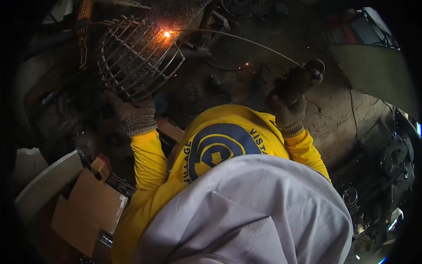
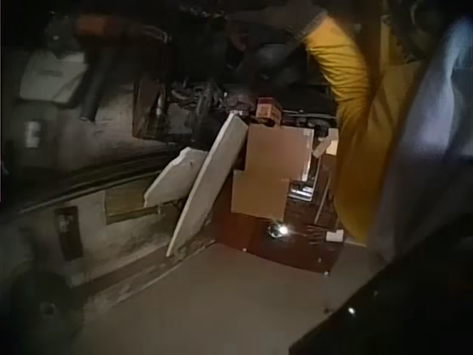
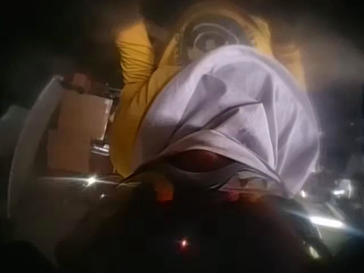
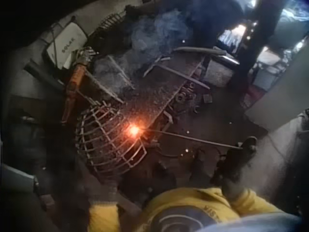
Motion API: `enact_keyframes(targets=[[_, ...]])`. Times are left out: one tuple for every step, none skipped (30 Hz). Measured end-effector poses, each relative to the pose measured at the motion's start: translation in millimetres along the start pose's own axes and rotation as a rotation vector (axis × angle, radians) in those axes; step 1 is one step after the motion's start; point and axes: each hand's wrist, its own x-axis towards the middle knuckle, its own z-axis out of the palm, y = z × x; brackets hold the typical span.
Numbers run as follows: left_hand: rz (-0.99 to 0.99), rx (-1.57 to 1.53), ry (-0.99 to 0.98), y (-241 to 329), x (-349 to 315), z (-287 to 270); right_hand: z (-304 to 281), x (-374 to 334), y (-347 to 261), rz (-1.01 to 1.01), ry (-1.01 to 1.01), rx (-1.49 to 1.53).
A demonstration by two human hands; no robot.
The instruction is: The person uses a welding tool to join metal bars on a spherical cage structure. They rotate the cage by hand and apply the welder to various joints, causing bright flashes and sparks.
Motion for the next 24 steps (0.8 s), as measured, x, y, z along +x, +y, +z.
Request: enact_keyframes(targets=[[0.026,0.033,0.038,0,1,1,1,1,-6,-0.002,-0.016,-0.015],[0.052,0.066,0.076,0,1,2,3,2,-11,-0.003,-0.033,-0.030],[0.048,0.089,0.109,0,1,3,6,2,-16,-0.013,-0.024,-0.046],[0.043,0.113,0.141,0,1,3,10,3,-20,-0.024,-0.016,-0.062],[0.038,0.136,0.174,0,1,4,11,3,-22,-0.034,-0.007,-0.079],[0.019,0.111,0.152,1,0,4,11,3,-22,-0.009,-0.018,-0.053],[0.000,0.085,0.129,1,-1,3,9,3,-21,0.016,-0.029,-0.028],[-0.019,0.060,0.107,1,-1,2,8,3,-20,0.041,-0.040,-0.002],[-0.014,0.067,0.100,1,-1,2,7,3,-18,0.044,-0.038,0.007],[-0.009,0.074,0.094,1,0,1,6,3,-15,0.047,-0.035,0.016],[-0.005,0.081,0.088,1,0,0,5,2,-13,0.050,-0.033,0.026],[-0.003,0.067,0.101,1,-2,4,5,3,-13,0.046,-0.037,0.016],[-0.001,0.054,0.115,0,-5,12,5,3,-14,0.042,-0.040,0.007],[0.001,0.040,0.129,0,-7,16,6,3,-14,0.039,-0.044,-0.003],[0.001,0.034,0.106,-1,-8,16,7,3,-17,0.032,-0.043,0.000],[0.001,0.028,0.084,-1,-9,16,9,4,-20,0.025,-0.042,0.002],[0.002,0.022,0.061,-1,-10,17,11,4,-21,0.019,-0.040,0.005],[0.005,0.014,0.075,-1,-12,19,11,3,-21,0.018,-0.036,0.004],[0.008,0.007,0.088,-2,-14,22,11,3,-20,0.017,-0.032,0.004],[0.011,-0.001,0.101,-2,-15,24,12,2,-20,0.017,-0.028,0.003],[0.023,-0.044,0.070,3,3,-8,13,6,-26,-0.023,-0.064,-0.064],[0.054,-0.012,0.088,1,5,-10,14,10,-30,-0.069,-0.091,-0.137],[0.084,0.020,0.107,-1,7,-12,16,10,-32,-0.074,-0.105,-0.130],[0.083,0.024,0.079,-1,8,-11,16,9,-29,-0.063,-0.092,-0.095]])
